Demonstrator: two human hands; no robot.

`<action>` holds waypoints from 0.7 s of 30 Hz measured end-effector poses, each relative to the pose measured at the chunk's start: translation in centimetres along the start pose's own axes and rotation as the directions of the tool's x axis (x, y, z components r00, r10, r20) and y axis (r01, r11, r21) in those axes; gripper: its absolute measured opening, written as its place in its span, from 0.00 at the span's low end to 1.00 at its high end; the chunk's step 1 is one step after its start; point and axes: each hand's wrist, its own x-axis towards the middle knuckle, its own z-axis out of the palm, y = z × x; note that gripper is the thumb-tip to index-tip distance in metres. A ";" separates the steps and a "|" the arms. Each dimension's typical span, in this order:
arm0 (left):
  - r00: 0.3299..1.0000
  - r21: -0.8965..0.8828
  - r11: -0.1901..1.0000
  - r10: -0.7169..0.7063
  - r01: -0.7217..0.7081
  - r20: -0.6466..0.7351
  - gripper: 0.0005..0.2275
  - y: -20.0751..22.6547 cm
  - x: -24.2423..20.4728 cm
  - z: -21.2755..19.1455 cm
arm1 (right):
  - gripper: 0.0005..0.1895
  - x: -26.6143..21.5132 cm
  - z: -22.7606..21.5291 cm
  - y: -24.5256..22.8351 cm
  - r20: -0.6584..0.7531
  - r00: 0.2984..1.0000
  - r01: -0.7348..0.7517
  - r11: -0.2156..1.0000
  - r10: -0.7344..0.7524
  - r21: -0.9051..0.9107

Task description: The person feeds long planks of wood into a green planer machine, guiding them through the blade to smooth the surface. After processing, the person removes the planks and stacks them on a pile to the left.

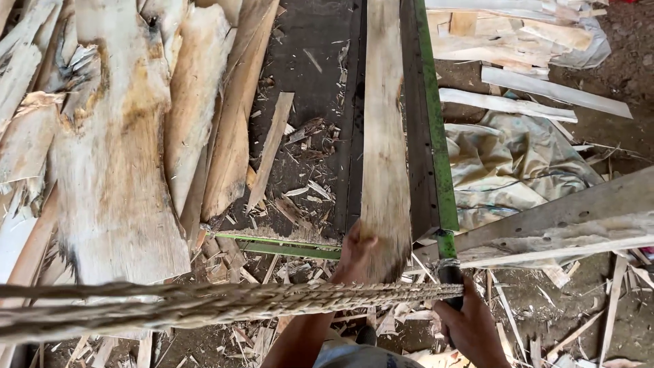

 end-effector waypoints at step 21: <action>0.993 0.025 0.992 -0.122 0.121 0.010 0.24 4.1 2.5 -0.6 | 0.34 13.2 7.3 17.8 -0.175 0.982 0.025 0.962 -0.075 -0.270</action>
